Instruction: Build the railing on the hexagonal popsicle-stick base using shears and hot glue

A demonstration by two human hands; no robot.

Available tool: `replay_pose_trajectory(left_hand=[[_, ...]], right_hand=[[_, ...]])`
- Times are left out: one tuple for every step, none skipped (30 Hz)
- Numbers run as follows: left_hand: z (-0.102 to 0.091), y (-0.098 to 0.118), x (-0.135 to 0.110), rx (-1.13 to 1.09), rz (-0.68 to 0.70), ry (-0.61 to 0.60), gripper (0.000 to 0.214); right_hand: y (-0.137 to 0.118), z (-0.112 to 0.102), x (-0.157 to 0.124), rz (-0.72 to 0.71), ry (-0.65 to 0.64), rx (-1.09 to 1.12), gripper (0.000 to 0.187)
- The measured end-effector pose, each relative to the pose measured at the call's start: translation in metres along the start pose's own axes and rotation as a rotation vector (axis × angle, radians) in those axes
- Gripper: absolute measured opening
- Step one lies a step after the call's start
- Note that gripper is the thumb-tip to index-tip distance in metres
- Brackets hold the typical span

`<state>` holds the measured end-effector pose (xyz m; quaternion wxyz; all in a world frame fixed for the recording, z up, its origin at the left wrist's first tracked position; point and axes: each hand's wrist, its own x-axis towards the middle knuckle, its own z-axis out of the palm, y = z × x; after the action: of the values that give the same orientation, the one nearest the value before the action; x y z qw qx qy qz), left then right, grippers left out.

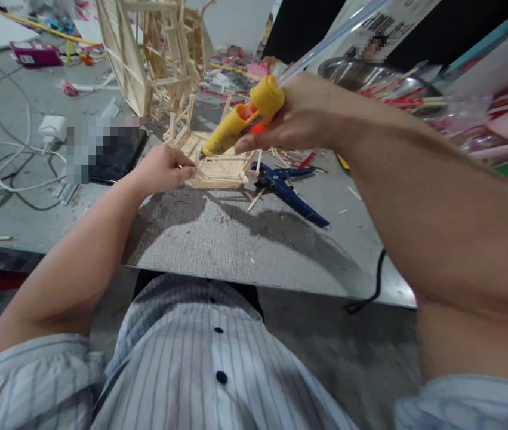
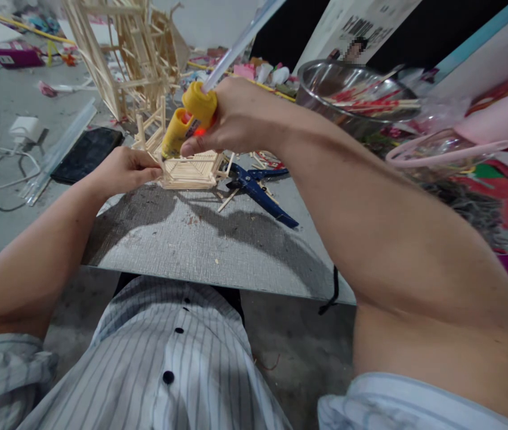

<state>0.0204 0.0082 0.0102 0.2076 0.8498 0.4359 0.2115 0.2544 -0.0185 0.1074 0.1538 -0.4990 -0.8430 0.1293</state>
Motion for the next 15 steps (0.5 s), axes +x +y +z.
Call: replay_pose_trajectory(left_hand=[[0.0001, 0.0001, 0.0001, 0.000, -0.001, 0.001, 0.030], [0.0002, 0.0000, 0.0002, -0.003, -0.001, 0.002, 0.029], [0.0003, -0.0002, 0.0003, -0.007, -0.002, 0.002, 0.029], [0.0003, -0.0004, 0.0003, -0.013, -0.003, 0.002, 0.029], [0.0003, -0.0007, 0.0004, -0.019, -0.004, 0.002, 0.028], [0.0003, -0.0009, 0.0004, -0.024, -0.005, 0.002, 0.028], [0.0003, -0.0011, 0.0003, -0.028, -0.004, 0.001, 0.028], [0.0002, -0.0013, 0.0002, -0.030, -0.003, 0.001, 0.028], [0.0002, -0.0014, 0.0002, -0.031, -0.002, -0.001, 0.028], [0.0002, -0.0014, 0.0001, -0.031, -0.002, -0.001, 0.028], [0.0002, -0.0014, 0.0000, -0.029, -0.002, -0.002, 0.028], [0.0002, -0.0013, -0.0001, -0.027, -0.003, -0.002, 0.028], [0.0002, -0.0011, -0.0001, -0.025, -0.004, -0.001, 0.027], [0.0002, -0.0010, -0.0001, -0.024, -0.003, -0.001, 0.027], [0.0002, -0.0009, -0.0001, -0.025, -0.002, -0.003, 0.028]], right_hand=[[0.0010, -0.0004, 0.0002, -0.004, 0.000, 0.002, 0.038], [0.0019, -0.0007, 0.0005, -0.011, 0.005, 0.004, 0.039], [0.0025, -0.0009, 0.0008, -0.018, 0.007, 0.006, 0.040], [0.0027, -0.0009, 0.0010, -0.021, 0.009, 0.011, 0.041], [0.0025, -0.0008, 0.0010, -0.018, 0.012, 0.015, 0.043], [0.0020, -0.0006, 0.0010, -0.011, 0.014, 0.016, 0.043], [0.0012, -0.0004, 0.0007, 0.000, 0.012, 0.017, 0.043], [0.0002, -0.0001, 0.0004, 0.012, 0.008, 0.019, 0.042], [-0.0007, 0.0001, 0.0000, 0.019, 0.006, 0.024, 0.041], [-0.0013, 0.0003, -0.0003, 0.022, 0.005, 0.031, 0.040], [-0.0015, 0.0005, -0.0005, 0.024, 0.008, 0.039, 0.039], [-0.0010, 0.0006, -0.0005, 0.026, 0.016, 0.043, 0.039], [0.0000, 0.0008, -0.0003, 0.035, 0.028, 0.040, 0.040], [0.0015, 0.0010, 0.0000, 0.050, 0.044, 0.032, 0.041], [0.0035, 0.0012, 0.0005, 0.066, 0.055, 0.022, 0.042]])
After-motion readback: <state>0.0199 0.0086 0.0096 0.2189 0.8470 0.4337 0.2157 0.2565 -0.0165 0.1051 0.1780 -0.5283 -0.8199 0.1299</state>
